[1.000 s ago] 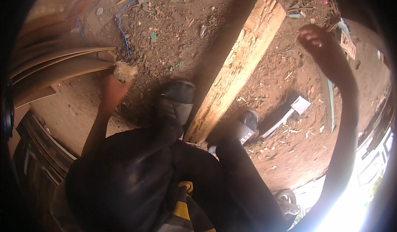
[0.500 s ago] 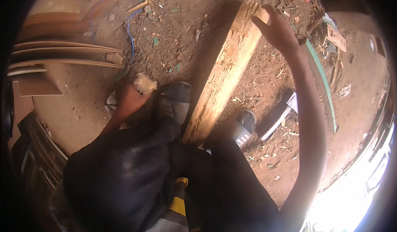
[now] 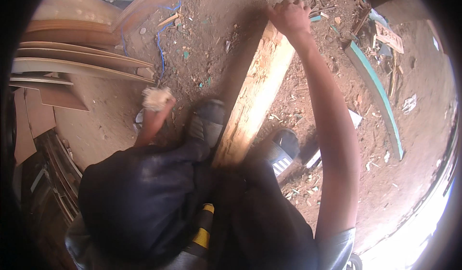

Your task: The person uses a chisel and mallet to carve a groove into a wooden plank. They repeatedly strike the chisel to remove wood chips and clear debris from the cut.

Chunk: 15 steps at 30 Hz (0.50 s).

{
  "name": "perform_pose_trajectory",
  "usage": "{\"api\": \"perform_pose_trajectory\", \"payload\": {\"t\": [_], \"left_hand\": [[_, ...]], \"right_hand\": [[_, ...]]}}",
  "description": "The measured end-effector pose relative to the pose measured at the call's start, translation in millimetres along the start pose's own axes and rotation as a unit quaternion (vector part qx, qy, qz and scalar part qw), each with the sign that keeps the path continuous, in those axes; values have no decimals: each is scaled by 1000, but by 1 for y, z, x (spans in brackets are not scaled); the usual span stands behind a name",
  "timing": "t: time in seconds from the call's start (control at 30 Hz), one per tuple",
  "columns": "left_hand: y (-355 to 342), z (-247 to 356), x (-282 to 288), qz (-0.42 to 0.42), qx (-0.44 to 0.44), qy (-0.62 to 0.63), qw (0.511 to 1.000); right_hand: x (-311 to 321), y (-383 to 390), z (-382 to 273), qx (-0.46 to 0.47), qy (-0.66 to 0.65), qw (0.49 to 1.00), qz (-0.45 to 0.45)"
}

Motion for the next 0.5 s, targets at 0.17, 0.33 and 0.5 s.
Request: {"api": "perform_pose_trajectory", "payload": {"t": [0.17,0.33,0.5], "left_hand": [[-37,29,33,49,31,311,949],[-61,62,45,109,16,304,946],[-74,92,45,99,-10,318,943]], "right_hand": [[-8,22,25,-60,-24,994,84],[-3,72,31,-120,-93,986,65],[2,84,26,-124,-95,985,76]]}}
Point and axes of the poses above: each hand's wrist, its own y-axis away from the middle knuckle, its own x-axis out of the back of the hand, z = x × y, the point moved 3 cm from there along -y, towards the middle knuckle, and after that the axes turned 2 degrees about -y, right-handed, at the moved point
